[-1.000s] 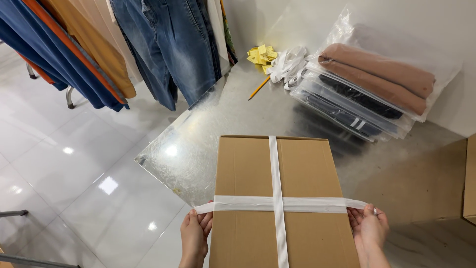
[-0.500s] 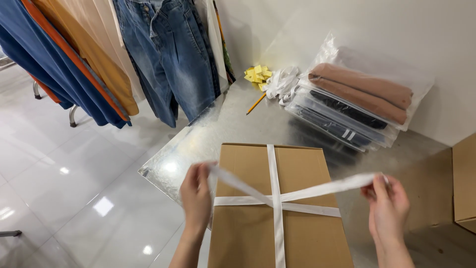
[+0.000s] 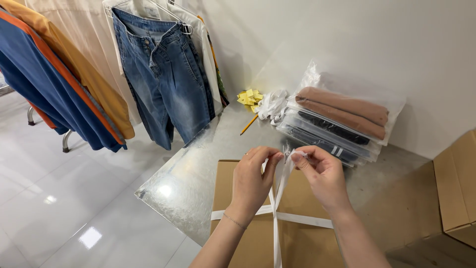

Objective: The person places folded clothes wrapped in plastic bags into a cardboard box. They then close the box and secure it by wrapping a white ribbon around it in a crisscross pattern and tying a bow on top.

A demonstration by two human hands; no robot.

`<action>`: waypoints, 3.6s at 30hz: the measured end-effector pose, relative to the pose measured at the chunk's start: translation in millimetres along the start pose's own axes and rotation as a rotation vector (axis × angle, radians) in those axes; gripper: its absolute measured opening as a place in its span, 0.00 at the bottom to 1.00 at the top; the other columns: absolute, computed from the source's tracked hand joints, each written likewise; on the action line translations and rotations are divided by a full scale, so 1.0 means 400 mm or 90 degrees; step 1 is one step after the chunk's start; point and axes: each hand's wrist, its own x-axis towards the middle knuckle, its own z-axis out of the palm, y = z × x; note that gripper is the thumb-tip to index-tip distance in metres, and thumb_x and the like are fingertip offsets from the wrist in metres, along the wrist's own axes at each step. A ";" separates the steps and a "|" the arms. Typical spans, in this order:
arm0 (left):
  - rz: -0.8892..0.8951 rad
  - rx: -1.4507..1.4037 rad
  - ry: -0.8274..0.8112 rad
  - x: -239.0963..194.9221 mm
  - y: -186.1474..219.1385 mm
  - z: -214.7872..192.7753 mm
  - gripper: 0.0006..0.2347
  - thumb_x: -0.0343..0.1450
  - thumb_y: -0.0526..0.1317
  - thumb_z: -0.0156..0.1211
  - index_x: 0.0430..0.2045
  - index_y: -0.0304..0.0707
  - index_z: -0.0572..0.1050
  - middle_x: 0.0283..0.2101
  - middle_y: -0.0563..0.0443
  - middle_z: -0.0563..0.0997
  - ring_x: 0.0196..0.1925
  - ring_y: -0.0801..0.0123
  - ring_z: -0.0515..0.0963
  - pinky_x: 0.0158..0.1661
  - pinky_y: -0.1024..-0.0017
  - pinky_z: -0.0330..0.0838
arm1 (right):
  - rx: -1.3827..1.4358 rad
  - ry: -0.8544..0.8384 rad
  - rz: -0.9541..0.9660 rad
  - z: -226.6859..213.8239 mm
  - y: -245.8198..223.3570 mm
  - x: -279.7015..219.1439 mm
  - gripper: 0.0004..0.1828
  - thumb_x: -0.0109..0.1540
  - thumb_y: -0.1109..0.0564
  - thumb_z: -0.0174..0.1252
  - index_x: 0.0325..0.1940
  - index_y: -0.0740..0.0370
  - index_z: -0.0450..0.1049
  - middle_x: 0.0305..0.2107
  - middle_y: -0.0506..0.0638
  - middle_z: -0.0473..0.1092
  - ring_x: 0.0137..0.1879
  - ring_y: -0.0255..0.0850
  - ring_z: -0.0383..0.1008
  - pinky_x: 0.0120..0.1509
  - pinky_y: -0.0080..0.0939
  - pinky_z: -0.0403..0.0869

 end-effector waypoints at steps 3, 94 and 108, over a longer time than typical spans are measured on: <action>0.001 -0.010 0.006 0.008 0.020 -0.025 0.05 0.74 0.42 0.66 0.30 0.47 0.79 0.35 0.58 0.83 0.41 0.63 0.84 0.42 0.66 0.80 | 0.050 -0.044 0.036 0.017 -0.016 -0.006 0.06 0.62 0.62 0.68 0.42 0.65 0.81 0.36 0.54 0.80 0.38 0.34 0.78 0.49 0.39 0.81; -0.325 -0.204 -0.326 -0.243 -0.164 0.099 0.16 0.79 0.37 0.55 0.58 0.45 0.57 0.23 0.55 0.81 0.23 0.67 0.79 0.31 0.73 0.73 | 0.289 -0.117 0.484 -0.024 0.202 -0.165 0.12 0.68 0.57 0.57 0.42 0.72 0.76 0.33 0.56 0.65 0.31 0.45 0.63 0.31 0.42 0.63; -0.563 -0.540 -0.467 -0.217 -0.248 0.069 0.18 0.78 0.38 0.43 0.63 0.34 0.69 0.19 0.47 0.74 0.24 0.68 0.76 0.29 0.77 0.73 | -0.334 -0.412 0.121 -0.095 0.135 -0.152 0.10 0.65 0.61 0.59 0.37 0.62 0.86 0.29 0.50 0.73 0.30 0.38 0.66 0.36 0.38 0.72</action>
